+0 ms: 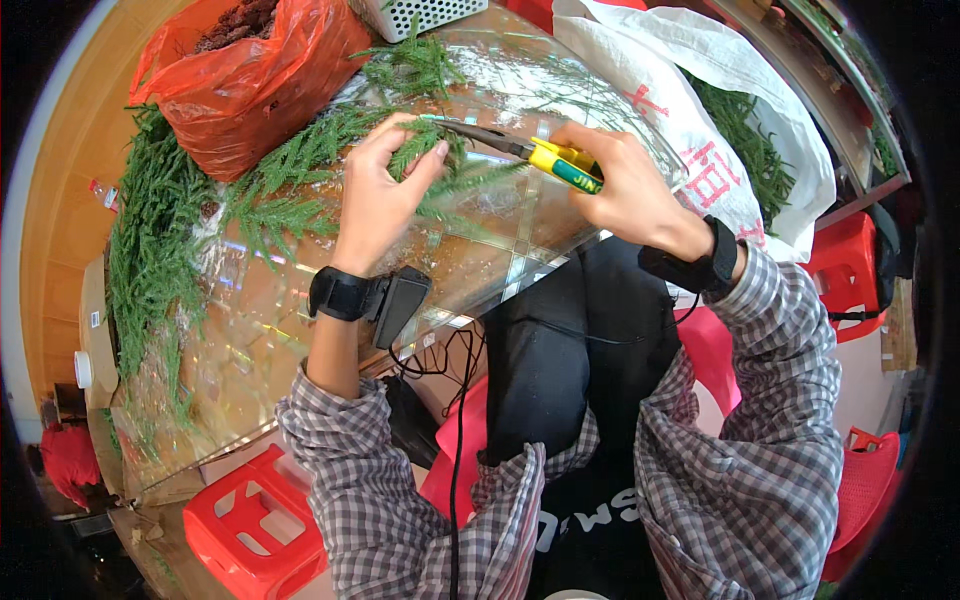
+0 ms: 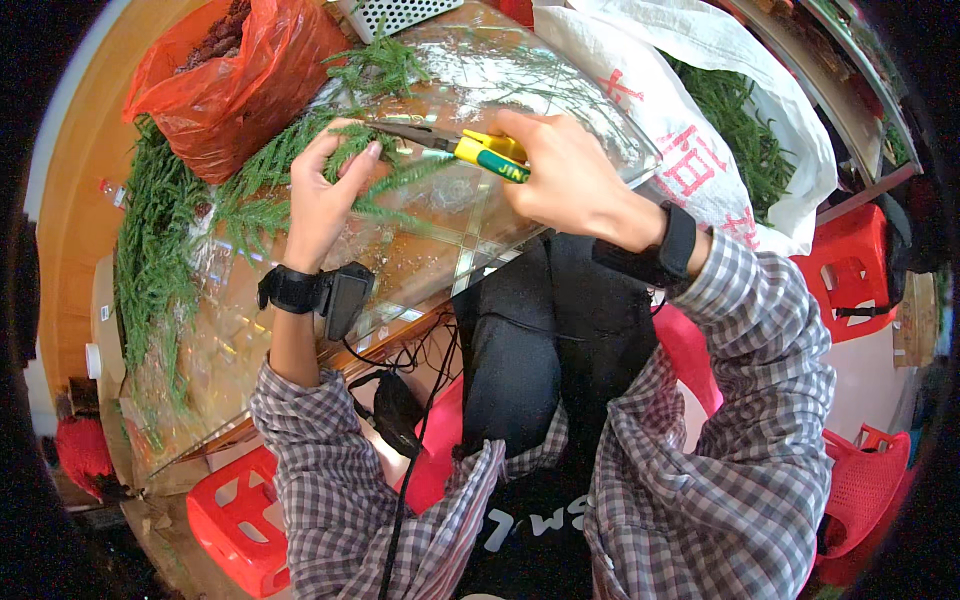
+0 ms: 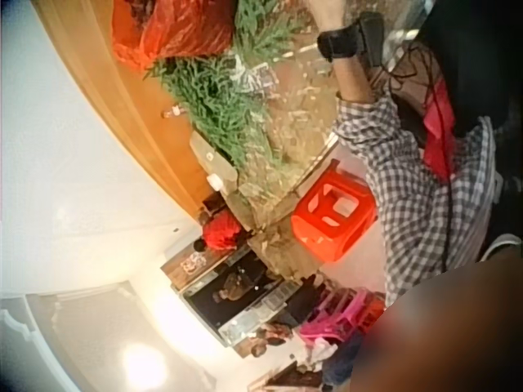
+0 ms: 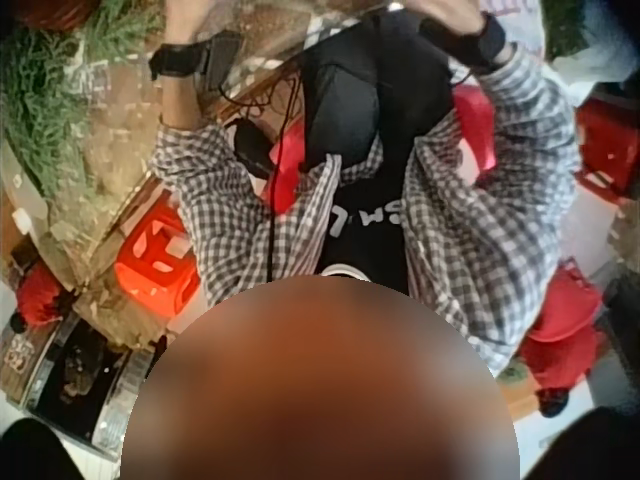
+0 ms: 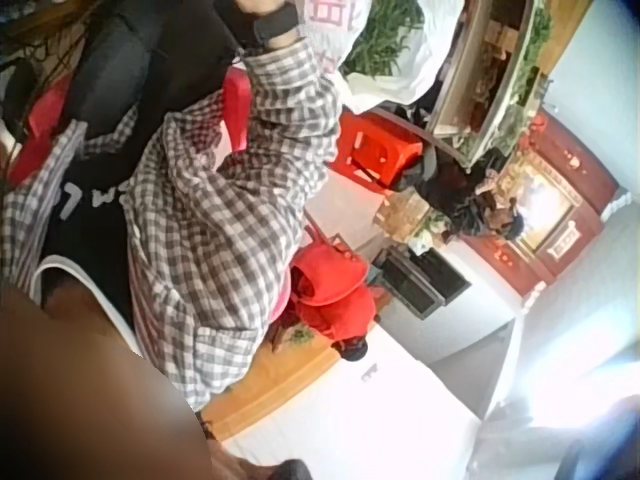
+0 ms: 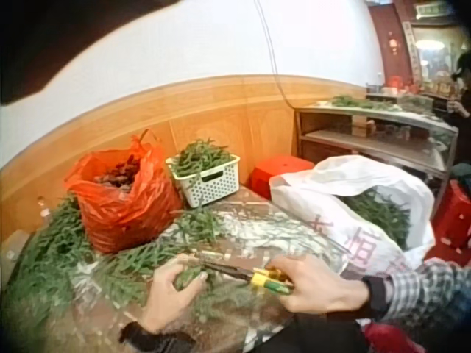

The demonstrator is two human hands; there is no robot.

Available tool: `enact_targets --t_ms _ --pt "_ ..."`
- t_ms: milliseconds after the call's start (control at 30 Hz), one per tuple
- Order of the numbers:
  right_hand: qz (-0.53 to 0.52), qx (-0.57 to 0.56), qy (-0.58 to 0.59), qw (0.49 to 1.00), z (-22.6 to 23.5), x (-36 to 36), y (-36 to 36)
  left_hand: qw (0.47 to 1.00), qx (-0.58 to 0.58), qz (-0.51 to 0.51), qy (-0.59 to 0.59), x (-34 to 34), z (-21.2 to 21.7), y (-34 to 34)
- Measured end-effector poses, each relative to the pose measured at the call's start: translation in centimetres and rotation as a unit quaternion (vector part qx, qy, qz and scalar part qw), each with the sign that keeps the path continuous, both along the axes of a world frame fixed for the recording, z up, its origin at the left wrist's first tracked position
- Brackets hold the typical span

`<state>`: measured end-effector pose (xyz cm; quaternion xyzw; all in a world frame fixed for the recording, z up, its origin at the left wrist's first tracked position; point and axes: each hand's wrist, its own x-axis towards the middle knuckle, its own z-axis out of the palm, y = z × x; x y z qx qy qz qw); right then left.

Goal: The person is sorting and trimming evergreen branches at a table.

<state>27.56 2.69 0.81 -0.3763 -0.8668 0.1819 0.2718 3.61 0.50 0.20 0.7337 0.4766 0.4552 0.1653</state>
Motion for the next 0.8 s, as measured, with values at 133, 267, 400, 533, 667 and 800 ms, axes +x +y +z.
enact_targets --t_ms 133,267,400,533,667,800 --pt "-0.022 -0.046 0.018 0.999 -0.4 -1.3 -0.2 0.943 0.186 0.069 0.266 -0.4 0.9 -0.3" --pt "-0.035 -0.264 0.052 0.963 0.6 -2.3 -0.8 0.900 0.227 0.095 0.360 -0.7 1.5 -0.5" --pt "-0.045 -0.363 0.073 0.928 1.5 -2.5 -1.3 0.949 0.180 0.081 0.248 -1.2 0.8 -0.3" --pt "0.011 -0.094 0.040 0.995 0.0 -0.8 -0.4 0.989 0.087 0.008 0.118 -1.6 1.1 -0.3" --pt "0.065 0.016 0.052 0.996 0.0 0.6 0.1 0.996 -0.036 -0.085 -0.016 -1.5 1.4 -0.7" --pt "0.090 0.033 0.039 0.995 0.2 1.7 0.2 0.968 -0.148 -0.163 -0.122 -1.4 1.0 -1.0"
